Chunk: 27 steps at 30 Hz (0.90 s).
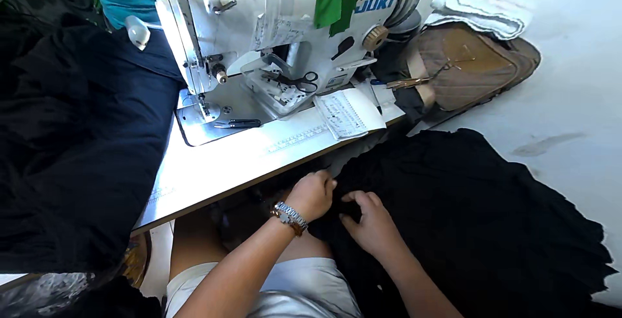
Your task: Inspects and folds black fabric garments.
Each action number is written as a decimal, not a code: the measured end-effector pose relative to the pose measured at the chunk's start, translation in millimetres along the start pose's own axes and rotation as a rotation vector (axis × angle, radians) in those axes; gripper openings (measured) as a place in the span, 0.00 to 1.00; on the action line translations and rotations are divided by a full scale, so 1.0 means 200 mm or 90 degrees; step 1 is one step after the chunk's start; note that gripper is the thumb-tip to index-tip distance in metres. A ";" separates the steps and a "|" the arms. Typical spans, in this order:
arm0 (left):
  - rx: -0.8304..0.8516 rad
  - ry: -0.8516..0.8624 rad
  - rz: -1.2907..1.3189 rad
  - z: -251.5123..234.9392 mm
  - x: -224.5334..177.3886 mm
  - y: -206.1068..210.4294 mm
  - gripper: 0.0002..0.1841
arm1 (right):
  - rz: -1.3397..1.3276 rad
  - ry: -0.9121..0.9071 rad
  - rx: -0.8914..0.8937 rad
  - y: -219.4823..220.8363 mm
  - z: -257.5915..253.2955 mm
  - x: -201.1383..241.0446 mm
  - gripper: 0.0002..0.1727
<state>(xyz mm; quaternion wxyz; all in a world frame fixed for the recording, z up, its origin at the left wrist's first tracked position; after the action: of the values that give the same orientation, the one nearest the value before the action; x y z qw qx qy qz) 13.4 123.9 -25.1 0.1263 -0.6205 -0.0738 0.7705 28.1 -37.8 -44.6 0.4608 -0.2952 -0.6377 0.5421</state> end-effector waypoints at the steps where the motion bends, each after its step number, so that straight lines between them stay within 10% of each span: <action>1: 0.009 -0.058 -0.062 0.01 0.11 0.03 0.21 | -0.005 0.013 0.018 0.00 0.00 0.00 0.22; 6: 0.145 -0.167 -0.146 0.00 0.52 0.24 0.40 | 0.000 0.020 0.037 0.01 0.01 -0.01 0.22; 14: 0.026 -0.086 0.002 0.01 0.22 0.16 0.11 | 0.086 0.037 0.083 0.02 0.02 0.05 0.49; 20: 0.011 -0.012 0.103 0.00 0.22 0.17 0.16 | 0.003 0.045 -0.033 -0.06 0.00 -0.01 0.21; 23: 0.049 -0.103 -0.074 -0.01 0.39 0.22 0.34 | -0.066 0.042 -0.071 -0.16 0.00 -0.07 0.19; 27: 0.101 -0.152 -0.157 -0.02 0.55 0.31 0.25 | -0.114 0.065 -0.096 -0.30 -0.01 -0.15 0.22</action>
<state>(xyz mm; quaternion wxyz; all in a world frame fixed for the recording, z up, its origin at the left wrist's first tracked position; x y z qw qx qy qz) -11.7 96.2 -145.8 0.2585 -0.4990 -0.1031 0.8207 48.4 -77.6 5.7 0.5156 -0.2980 -0.6765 0.4333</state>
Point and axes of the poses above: each hand's wrist, its own z-axis away from the middle knuckle, its own y-axis out of the palm, x = y × z, the point moved 6 cm from there along -z, towards the middle knuckle, and after that the axes turned 14 degrees about z, right-handed, at the moved point
